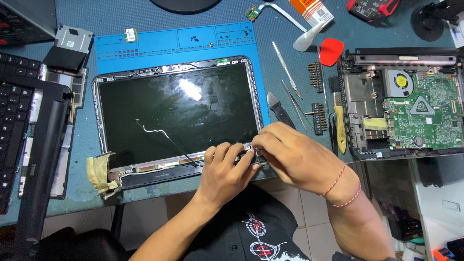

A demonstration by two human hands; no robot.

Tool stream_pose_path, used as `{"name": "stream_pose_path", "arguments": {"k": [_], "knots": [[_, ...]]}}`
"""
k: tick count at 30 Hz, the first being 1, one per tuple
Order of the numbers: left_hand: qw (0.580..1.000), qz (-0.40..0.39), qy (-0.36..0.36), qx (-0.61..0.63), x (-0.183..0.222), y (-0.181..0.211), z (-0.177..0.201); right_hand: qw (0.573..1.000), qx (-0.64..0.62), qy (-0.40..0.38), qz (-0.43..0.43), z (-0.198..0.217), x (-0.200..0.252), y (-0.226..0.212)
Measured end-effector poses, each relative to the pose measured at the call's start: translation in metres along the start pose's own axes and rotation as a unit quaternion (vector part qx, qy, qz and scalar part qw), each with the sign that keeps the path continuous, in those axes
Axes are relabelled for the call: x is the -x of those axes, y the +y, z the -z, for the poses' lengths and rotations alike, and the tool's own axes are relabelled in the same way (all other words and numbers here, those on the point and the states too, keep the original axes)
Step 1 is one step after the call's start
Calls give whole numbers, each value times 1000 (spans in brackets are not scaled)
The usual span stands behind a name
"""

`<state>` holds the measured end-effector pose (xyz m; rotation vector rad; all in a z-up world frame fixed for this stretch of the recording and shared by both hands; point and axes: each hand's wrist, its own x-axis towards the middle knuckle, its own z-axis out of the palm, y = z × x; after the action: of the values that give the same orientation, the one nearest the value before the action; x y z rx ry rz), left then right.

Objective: The person removes the black plastic bezel from a laptop screen, then uses a screwdriver to unscrew and remove small metal brackets from the screen corners. The bezel is set aside and the brackets are placed on the workbench.

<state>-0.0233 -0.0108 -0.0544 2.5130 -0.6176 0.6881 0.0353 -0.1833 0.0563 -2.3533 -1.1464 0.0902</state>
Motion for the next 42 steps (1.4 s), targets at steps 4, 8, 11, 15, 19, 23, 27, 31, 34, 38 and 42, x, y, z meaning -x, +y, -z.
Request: {"name": "stream_pose_path", "arguments": {"k": [4, 8, 11, 15, 19, 23, 27, 31, 34, 38, 42], "knots": [[1000, -8, 7, -5, -1, -1, 0, 1000, 6, 5, 1, -1, 0, 0], [1000, -5, 9, 1, 0, 0, 1, 994, 98, 36, -38, -2, 0, 5], [1000, -6, 13, -1, 1, -1, -2, 996, 75, 22, -39, 2, -2, -1], [1000, -4, 4, -1, 0, 1, 1, 1000, -2, -2, -23, 5, -5, -9], [1000, 1, 1, 0, 0, 1, 1, 993, 97, 40, -49, -5, 2, 4], [1000, 5, -5, 3, 3, 0, 0, 996, 55, 42, -59, -1, 3, 2], [1000, 5, -15, 0, 3, 1, 1, 996, 59, 43, -46, -4, 5, 3], [1000, 2, 0, -3, 0, 1, 0, 993, 95, 51, -55, -3, 5, 7], [1000, 5, 2, 6, 3, 0, -2, 995, 76, 43, -45, -2, 1, 3], [1000, 1, 6, 3, 0, 0, -1, 997, 50, 29, -49, 2, -1, 1], [1000, -7, 10, 8, -3, -1, 0, 995, 73, 34, -56, 1, 2, 9]]}}
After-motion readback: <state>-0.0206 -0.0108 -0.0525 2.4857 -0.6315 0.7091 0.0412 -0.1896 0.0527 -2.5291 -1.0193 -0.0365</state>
